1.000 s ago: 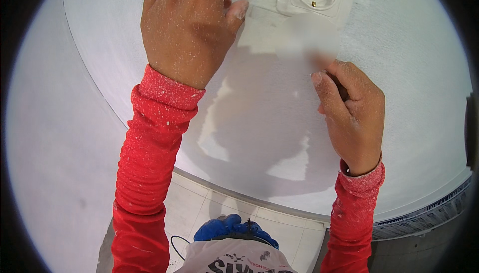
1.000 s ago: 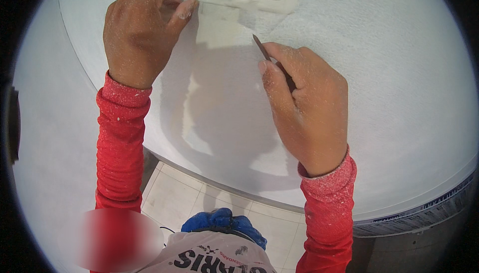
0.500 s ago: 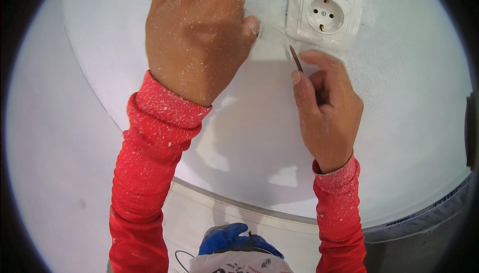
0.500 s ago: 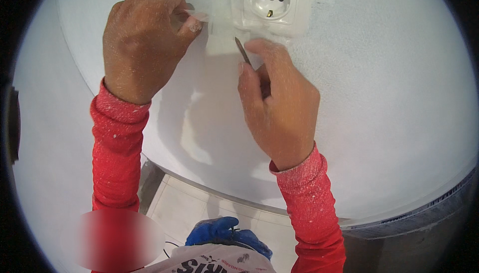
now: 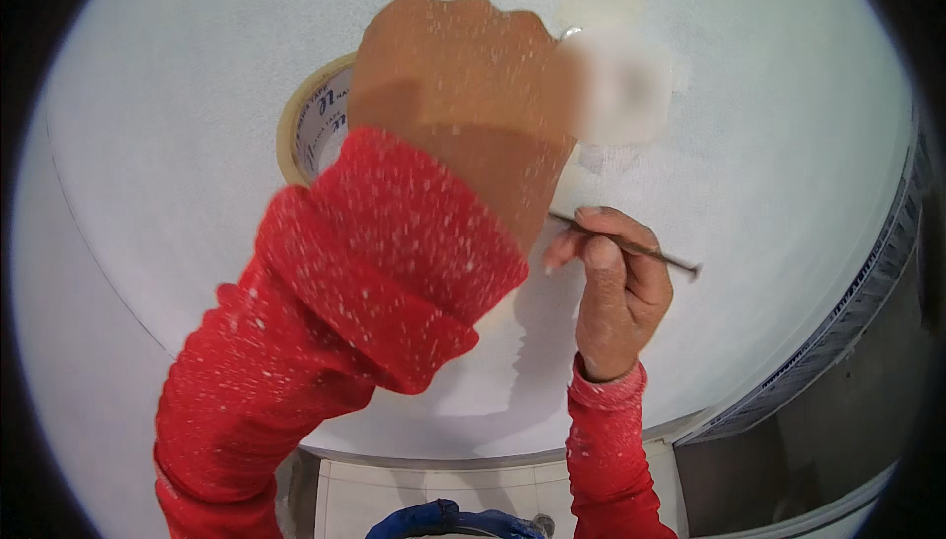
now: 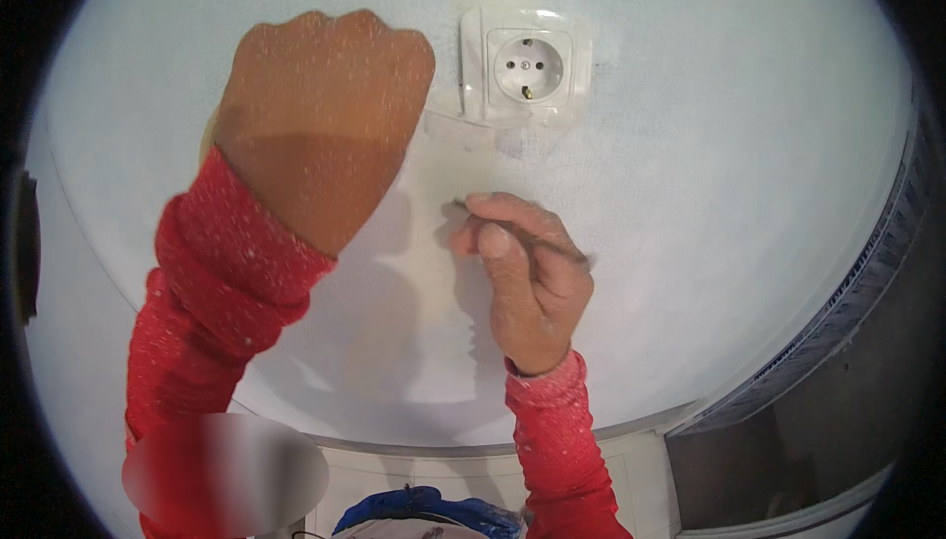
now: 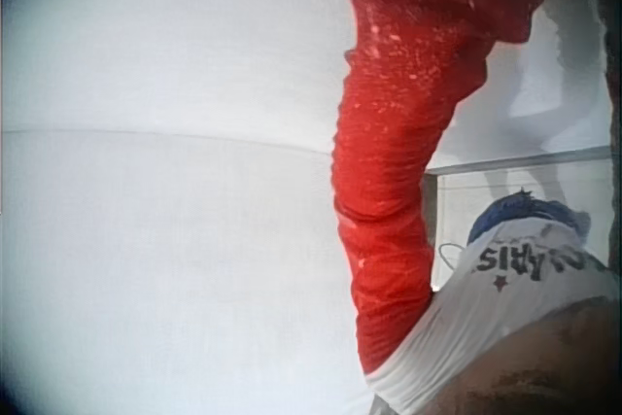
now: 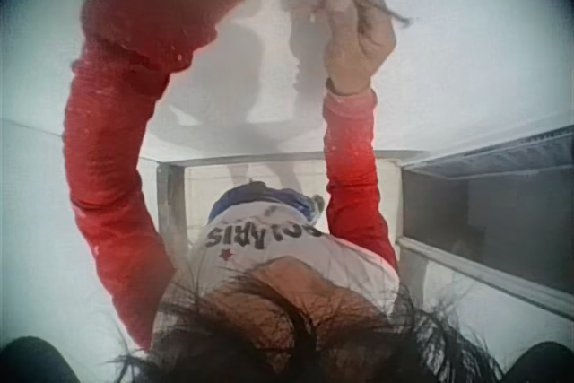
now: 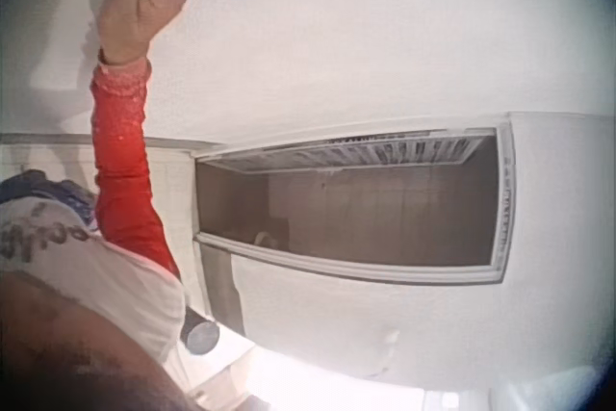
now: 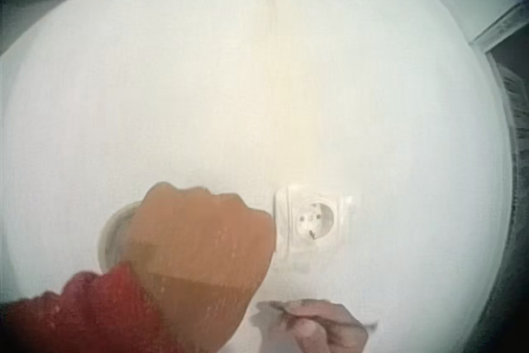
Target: The person walks through a construction site and applies masking tape around a wall electrical outlet and a light switch. They use a small tool to smooth the tape edges and ensure coverage around the fixtures.
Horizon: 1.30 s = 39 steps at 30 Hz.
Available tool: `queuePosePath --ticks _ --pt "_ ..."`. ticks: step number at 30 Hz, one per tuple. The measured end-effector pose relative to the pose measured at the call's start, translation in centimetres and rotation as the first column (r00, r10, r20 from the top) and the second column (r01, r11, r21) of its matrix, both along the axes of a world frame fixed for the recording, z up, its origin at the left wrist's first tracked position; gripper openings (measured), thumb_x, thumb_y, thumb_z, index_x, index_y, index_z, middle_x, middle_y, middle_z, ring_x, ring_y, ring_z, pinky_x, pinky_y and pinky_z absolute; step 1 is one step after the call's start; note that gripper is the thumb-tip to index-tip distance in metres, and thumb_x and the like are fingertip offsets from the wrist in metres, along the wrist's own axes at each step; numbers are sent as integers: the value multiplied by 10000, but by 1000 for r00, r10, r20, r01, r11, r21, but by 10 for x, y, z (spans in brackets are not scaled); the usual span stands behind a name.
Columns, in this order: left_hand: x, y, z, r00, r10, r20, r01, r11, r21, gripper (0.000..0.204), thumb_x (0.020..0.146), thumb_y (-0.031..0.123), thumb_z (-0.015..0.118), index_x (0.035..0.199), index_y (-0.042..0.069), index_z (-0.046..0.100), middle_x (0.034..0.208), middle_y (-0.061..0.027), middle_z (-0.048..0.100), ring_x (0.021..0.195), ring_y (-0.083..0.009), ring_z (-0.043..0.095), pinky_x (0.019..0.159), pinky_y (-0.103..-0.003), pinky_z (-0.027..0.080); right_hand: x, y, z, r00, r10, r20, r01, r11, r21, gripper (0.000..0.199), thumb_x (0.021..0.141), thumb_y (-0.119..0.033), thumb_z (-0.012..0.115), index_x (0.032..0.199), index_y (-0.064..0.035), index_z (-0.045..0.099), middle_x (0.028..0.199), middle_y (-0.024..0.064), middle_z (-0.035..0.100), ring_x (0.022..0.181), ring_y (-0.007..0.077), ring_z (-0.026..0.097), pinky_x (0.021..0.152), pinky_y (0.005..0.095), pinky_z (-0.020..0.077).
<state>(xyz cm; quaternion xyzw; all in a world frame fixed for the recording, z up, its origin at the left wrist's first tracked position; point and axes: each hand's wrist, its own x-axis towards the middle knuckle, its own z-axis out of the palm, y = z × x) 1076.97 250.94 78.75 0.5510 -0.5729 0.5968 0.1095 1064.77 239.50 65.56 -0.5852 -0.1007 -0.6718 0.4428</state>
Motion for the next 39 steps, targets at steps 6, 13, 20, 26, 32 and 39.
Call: queuePosePath --ticks 6,13,20,26,32,39 --pt "8 11 5 1000 10 26 -11 999 43 138 776 164 745 771 90 629 730 -90 635 675 -285 632 646 -381 499 21 -7 8 837 -522 167 536 843 -51 149 912 -49 665 1040 24 688 914 132 707 809 201 688 750 304 553" --pt "17 19 8 999 3 38 -5 999 36 142 766 171 747 774 86 633 729 -96 641 671 -286 636 639 -383 503 46 12 11 802 -567 190 595 785 -172 249 828 80 627 1057 25 707 944 152 732 845 227 717 780 315 561" --pt "26 39 -6 999 -2 43 1 1000 17 147 756 177 748 777 82 638 728 -102 646 666 -286 641 632 -385 506 70 15 -8 714 -655 249 699 640 -319 299 788 94 623 1062 17 715 946 151 738 830 239 717 758 311 556" --pt "26 39 -3 998 8 54 -9 1000 26 153 748 182 750 779 78 642 726 -107 650 663 -286 645 626 -387 509 74 20 -6 688 -687 233 719 602 -347 354 747 103 626 1075 4 715 959 154 733 819 241 700 748 319 550" --pt "25 40 -2 998 11 61 -13 999 29 160 739 187 751 782 74 646 725 -112 655 659 -287 649 620 -389 512 73 31 -8 718 -677 162 685 644 -341 362 755 98 624 1094 4 710 987 164 727 829 272 695 743 333 549" --pt "26 40 0 998 14 60 -16 999 40 169 730 193 752 784 70 650 724 -117 660 655 -287 654 613 -391 516 78 29 -7 694 -679 240 713 605 -354 314 805 80 608 1097 12 704 947 163 729 825 274 699 725 330 546"
